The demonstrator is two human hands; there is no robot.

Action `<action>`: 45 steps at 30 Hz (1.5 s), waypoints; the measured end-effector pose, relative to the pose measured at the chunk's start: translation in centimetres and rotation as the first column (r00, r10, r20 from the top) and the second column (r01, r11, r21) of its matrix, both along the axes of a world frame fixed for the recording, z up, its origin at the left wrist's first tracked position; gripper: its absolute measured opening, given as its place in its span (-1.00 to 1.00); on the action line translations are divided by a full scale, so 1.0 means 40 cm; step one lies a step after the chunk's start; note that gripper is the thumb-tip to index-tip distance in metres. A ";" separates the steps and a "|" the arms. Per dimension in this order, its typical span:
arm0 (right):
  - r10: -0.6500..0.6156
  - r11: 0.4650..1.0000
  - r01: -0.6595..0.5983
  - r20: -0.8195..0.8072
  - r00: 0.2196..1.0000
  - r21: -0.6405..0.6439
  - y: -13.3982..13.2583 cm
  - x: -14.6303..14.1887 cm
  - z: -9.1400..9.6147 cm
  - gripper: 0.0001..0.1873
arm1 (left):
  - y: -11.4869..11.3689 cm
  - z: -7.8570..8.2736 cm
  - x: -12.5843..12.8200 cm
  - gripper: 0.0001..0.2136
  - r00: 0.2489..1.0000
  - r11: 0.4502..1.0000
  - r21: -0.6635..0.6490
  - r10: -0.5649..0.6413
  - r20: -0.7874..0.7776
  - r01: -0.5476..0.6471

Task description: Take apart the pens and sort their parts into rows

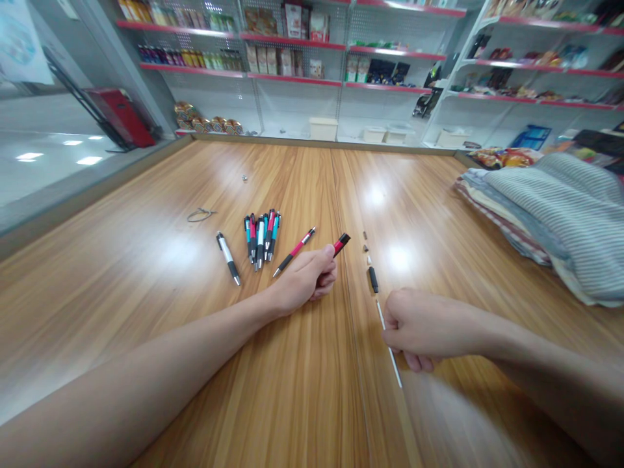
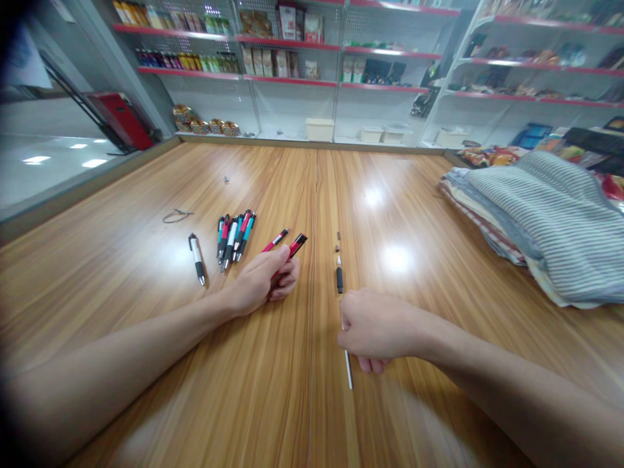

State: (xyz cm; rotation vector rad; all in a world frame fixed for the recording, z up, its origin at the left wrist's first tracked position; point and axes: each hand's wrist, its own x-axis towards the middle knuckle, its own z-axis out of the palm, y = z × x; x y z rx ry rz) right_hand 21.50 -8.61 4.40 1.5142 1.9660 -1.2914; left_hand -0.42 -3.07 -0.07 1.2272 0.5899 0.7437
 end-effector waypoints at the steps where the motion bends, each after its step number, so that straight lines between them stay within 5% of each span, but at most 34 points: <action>1: -0.010 1.000 0.010 0.006 1.000 -0.003 -0.001 -0.001 0.001 -0.70 | 0.000 -0.001 0.000 -0.55 1.000 1.000 0.000 -0.001 0.001 0.001; 7: -0.035 0.998 0.034 -0.018 0.999 -0.050 0.007 0.005 0.045 -0.68 | -0.001 -0.001 -0.002 -0.59 0.999 0.999 -0.037 0.018 0.032 -0.017; 10: -0.104 0.969 0.140 -0.177 0.979 0.205 0.027 0.005 0.058 -0.65 | -0.001 -0.001 -0.005 -0.63 1.000 1.000 -0.026 0.016 0.026 -0.015; 11: -0.120 0.891 0.221 -0.264 0.957 0.396 0.035 0.004 0.052 -0.65 | -0.001 -0.001 -0.005 -0.65 1.000 1.000 -0.014 0.011 0.017 -0.011; 13: -0.042 0.554 0.387 -0.439 0.897 0.737 0.053 0.000 0.023 -0.73 | -0.001 -0.001 -0.006 -0.67 1.000 0.999 0.037 0.008 -0.026 -0.007; 14: 0.040 0.398 0.433 -0.487 0.873 0.809 0.061 -0.002 0.002 -0.66 | -0.001 0.000 -0.006 -0.68 0.998 0.997 0.080 0.014 -0.062 -0.009; 15: 0.135 0.292 0.436 -0.488 0.862 0.851 0.070 -0.002 -0.021 -0.53 | -0.001 0.000 -0.006 -0.68 0.994 0.991 0.130 0.027 -0.102 -0.013; 17: 0.315 0.184 0.343 -0.386 0.867 0.921 0.085 -0.002 -0.064 -0.49 | -0.001 0.001 -0.006 -0.68 0.982 0.974 0.225 0.060 -0.178 -0.019; 21: 0.463 0.170 0.227 -0.281 0.841 0.959 0.105 0.002 -0.105 -0.74 | 0.002 0.003 -0.005 -0.71 0.974 0.957 0.288 0.099 -0.204 -0.037; 27: 0.397 0.195 0.232 -0.293 0.870 0.953 0.107 0.003 -0.099 -0.84 | 0.000 0.009 -0.007 -0.76 0.988 0.965 0.257 0.092 -0.127 -0.057; 32: 0.312 0.224 0.250 -0.313 0.897 0.942 0.109 0.004 -0.100 -0.84 | 0.005 0.007 -0.008 -0.77 0.955 0.917 0.338 0.267 -0.128 -0.211; 37: 0.262 0.251 0.262 -0.326 0.908 0.932 0.107 0.001 -0.091 -0.80 | 0.008 0.005 -0.006 -0.80 0.872 0.807 0.499 0.454 -0.182 -0.316; 42: 0.304 0.210 0.289 -0.343 0.889 0.934 0.096 -0.005 -0.086 -0.83 | -0.005 0.019 -0.015 -0.80 0.788 0.608 0.773 0.560 -0.257 -0.180; 45: 0.338 0.160 0.298 -0.336 0.879 0.941 0.093 -0.005 -0.086 -0.85 | -0.006 0.020 -0.020 -0.80 0.786 0.578 0.807 0.555 -0.274 -0.126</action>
